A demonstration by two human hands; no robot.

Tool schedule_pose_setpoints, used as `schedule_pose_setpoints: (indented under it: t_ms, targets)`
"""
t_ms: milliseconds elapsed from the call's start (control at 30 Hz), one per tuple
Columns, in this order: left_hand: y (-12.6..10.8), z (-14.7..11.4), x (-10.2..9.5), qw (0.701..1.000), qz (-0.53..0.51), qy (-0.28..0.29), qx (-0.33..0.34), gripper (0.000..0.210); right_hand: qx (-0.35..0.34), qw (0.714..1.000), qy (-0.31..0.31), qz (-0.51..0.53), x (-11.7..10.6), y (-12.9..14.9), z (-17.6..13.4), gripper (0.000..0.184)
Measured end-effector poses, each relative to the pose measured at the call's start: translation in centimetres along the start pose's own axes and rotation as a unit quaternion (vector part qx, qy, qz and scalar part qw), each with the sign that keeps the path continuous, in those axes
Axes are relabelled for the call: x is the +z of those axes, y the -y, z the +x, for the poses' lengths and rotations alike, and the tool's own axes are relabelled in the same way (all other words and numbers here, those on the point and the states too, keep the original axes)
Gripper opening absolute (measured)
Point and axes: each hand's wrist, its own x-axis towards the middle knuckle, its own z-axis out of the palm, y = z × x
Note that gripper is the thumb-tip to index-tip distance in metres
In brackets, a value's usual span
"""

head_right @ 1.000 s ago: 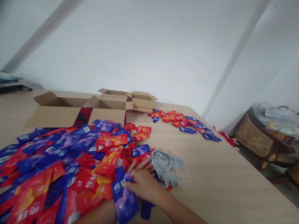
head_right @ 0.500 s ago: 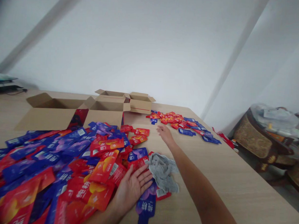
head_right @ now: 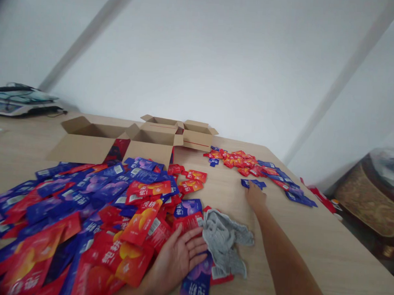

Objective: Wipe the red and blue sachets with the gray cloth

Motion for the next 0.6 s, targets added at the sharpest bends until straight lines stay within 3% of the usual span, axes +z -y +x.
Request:
schedule_pose_setpoints:
  t_ms: [133,267,400,500,533,600]
  targets:
    - [-0.1,-0.1,0.2,1.000,-0.001,0.014,0.001,0.054,-0.107,0.994,-0.007,-0.032,-0.1,2.1,-4.8,0.048]
    - [-0.2,-0.1,0.2,1.000,-0.005,0.025,-0.004,0.055,-0.178,0.980,-0.002,0.086,-2.4,4.2,-9.8,0.043]
    - [-0.3,-0.1,0.2,0.999,-0.032,0.025,-0.009,0.058,-0.275,0.930,-0.023,0.245,-5.9,6.5,-16.0,0.044]
    - [-0.5,-0.3,0.3,0.998,-0.055,0.025,-0.008,0.057,-0.399,0.887,0.046,0.229,-7.7,7.7,-20.5,0.043]
    - [-0.5,-0.3,0.3,0.998,-0.058,0.023,-0.008,0.057,-0.409,0.885,0.058,0.214,-7.8,7.8,-21.5,0.044]
    - [-0.5,-0.5,0.5,0.998,-0.053,0.017,-0.006,0.054,-0.365,0.911,0.045,0.187,-7.2,7.4,-22.5,0.047]
